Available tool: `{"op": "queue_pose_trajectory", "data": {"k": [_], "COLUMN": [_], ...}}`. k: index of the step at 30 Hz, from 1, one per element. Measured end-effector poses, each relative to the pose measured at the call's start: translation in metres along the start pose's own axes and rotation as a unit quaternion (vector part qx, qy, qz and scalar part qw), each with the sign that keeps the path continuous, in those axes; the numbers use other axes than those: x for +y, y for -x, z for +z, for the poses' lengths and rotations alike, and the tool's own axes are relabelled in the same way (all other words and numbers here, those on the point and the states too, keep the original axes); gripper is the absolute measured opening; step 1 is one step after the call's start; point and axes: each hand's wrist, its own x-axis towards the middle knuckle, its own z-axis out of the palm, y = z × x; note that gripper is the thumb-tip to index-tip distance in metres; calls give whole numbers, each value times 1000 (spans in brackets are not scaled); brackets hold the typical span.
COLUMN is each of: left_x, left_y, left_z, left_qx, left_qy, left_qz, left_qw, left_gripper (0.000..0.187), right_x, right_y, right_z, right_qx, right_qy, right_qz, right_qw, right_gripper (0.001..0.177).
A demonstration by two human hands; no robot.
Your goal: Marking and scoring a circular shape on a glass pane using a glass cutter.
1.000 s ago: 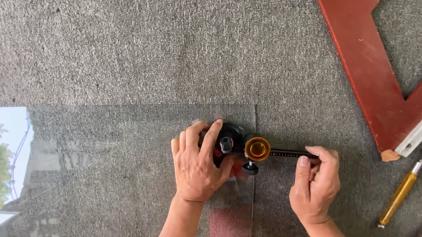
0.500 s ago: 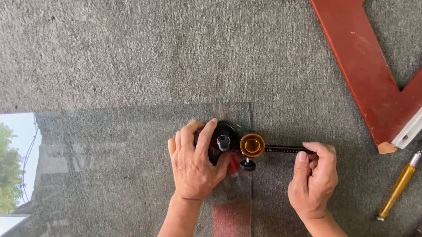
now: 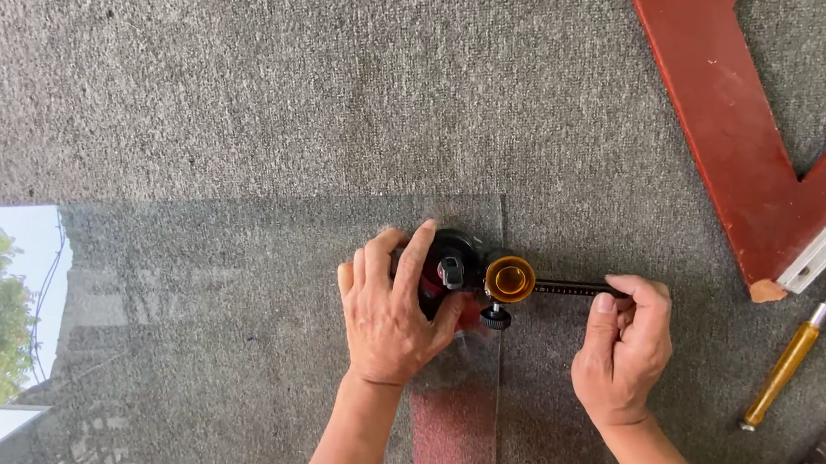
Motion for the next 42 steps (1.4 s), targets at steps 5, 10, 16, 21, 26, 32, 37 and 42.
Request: {"op": "queue_pose_trajectory", "data": {"k": [5,10,16,21,26,32,37,42], "left_x": [-4,-4,-3,-3,-5,-7,-12,-12], "left_y": [5,-1,2,-2,-2,-2,2,0], "left_z": [5,6,4,-1,-3,-4,-4,-4], "left_qx": [2,82,2,-3,15,22,29,16], "left_qy": [-12,12,-12,0,16,27,46,38], "left_qz": [6,31,4,3,-4,0,-1,4], "left_qw": [1000,996,1000,1000,1000,999,999,999], "left_gripper": [74,80,68,59,62,60,58,58], "right_x": [0,2,-2,-39,-66,-84,-90,-101], "right_y": [2,-4,-4,-43,-129,-188,-199,-206], "right_z": [0,3,-4,-10,15,61,82,88], "right_qx": [3,28,-9,-45,-107,-270,-319,-347], "right_qy": [12,-33,-9,-120,-146,-209,-224,-191], "right_qz": [-2,-17,8,46,15,-4,-3,-39], "right_qw": [1000,999,1000,991,983,940,921,917], "right_gripper": [22,16,19,10,8,15,16,15]}}
